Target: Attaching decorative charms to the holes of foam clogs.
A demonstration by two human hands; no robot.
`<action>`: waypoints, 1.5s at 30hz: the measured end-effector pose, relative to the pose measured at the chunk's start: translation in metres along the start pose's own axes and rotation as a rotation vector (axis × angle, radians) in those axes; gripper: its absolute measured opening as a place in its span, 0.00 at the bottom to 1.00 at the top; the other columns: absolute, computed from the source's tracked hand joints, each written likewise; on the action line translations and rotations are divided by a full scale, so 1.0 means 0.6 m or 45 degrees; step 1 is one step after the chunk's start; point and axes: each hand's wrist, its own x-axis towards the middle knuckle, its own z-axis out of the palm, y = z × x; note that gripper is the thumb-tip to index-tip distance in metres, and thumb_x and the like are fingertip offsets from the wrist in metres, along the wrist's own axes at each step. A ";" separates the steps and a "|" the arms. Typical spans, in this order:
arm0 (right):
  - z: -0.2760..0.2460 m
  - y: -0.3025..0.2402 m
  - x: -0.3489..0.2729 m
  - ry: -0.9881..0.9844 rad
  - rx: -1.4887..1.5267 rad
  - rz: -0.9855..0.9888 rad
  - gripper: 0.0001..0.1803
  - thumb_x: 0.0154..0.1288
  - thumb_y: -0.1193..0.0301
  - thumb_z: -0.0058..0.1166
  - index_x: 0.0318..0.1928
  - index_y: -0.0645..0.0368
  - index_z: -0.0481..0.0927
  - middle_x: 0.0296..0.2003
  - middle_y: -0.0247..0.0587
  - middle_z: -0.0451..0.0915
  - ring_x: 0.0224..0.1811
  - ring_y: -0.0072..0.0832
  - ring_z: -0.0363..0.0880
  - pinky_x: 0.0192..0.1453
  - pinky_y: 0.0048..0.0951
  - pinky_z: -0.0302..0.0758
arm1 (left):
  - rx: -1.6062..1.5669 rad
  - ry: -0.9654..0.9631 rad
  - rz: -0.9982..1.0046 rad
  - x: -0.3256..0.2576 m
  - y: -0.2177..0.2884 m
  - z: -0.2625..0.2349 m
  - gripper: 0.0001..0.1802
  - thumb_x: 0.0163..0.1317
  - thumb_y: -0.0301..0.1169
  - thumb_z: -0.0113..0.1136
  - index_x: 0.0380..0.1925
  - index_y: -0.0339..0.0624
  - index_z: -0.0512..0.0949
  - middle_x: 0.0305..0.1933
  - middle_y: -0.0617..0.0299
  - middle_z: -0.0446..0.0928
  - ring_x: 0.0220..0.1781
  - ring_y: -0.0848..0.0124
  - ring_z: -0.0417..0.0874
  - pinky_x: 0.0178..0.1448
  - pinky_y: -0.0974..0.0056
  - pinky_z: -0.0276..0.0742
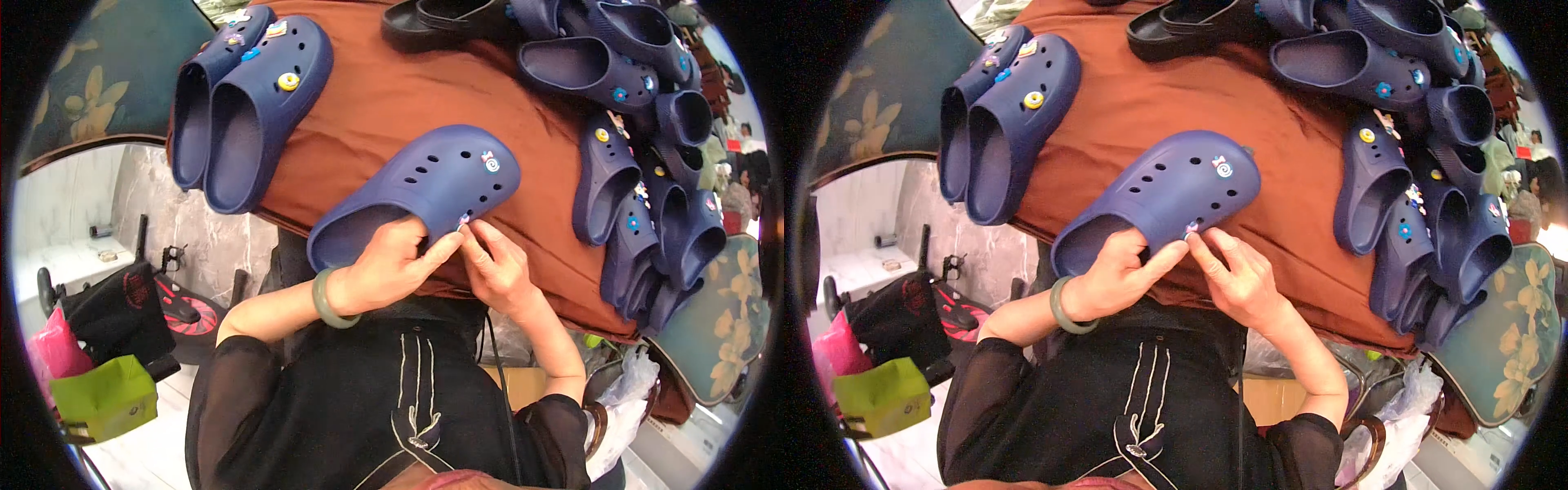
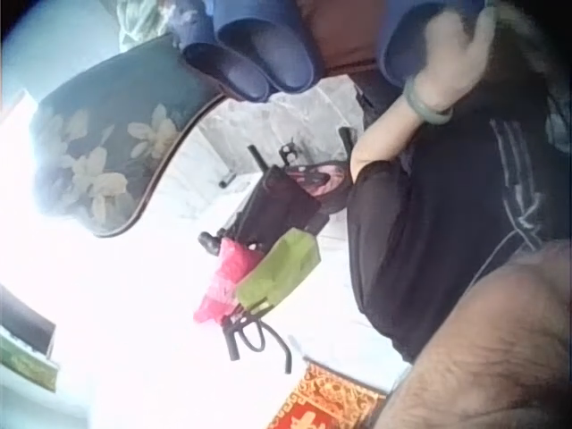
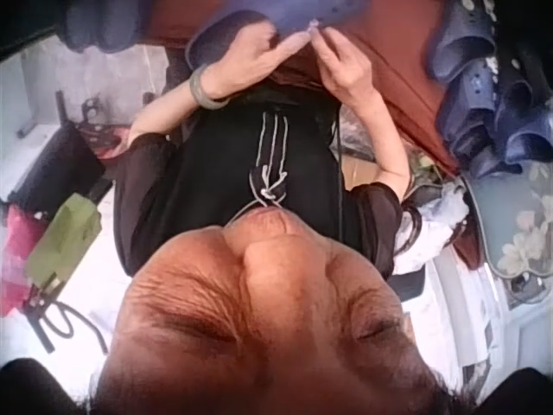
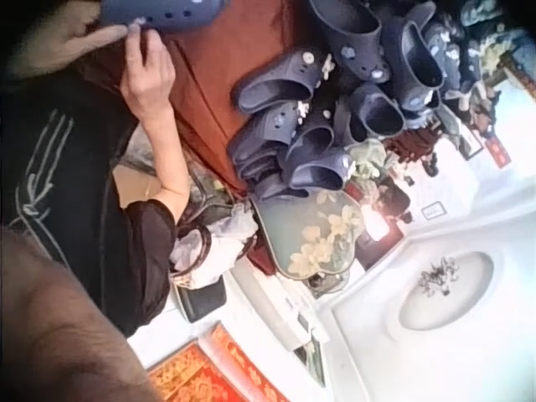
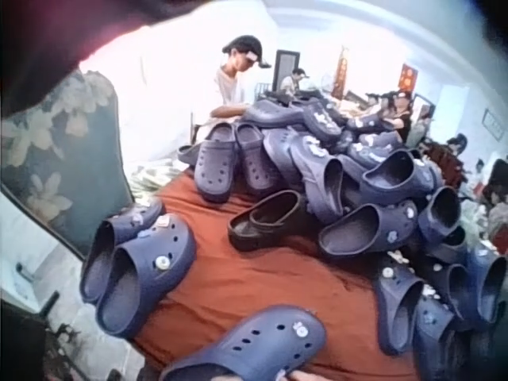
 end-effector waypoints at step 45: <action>-0.180 0.170 -0.065 0.231 -0.443 0.430 0.23 0.53 0.86 0.47 0.53 0.64 0.73 0.48 0.55 0.78 0.49 0.48 0.79 0.52 0.40 0.78 | -1.094 0.162 -0.818 0.050 0.026 -0.056 0.23 0.59 0.26 0.55 0.55 0.29 0.71 0.53 0.51 0.78 0.53 0.60 0.80 0.58 0.57 0.76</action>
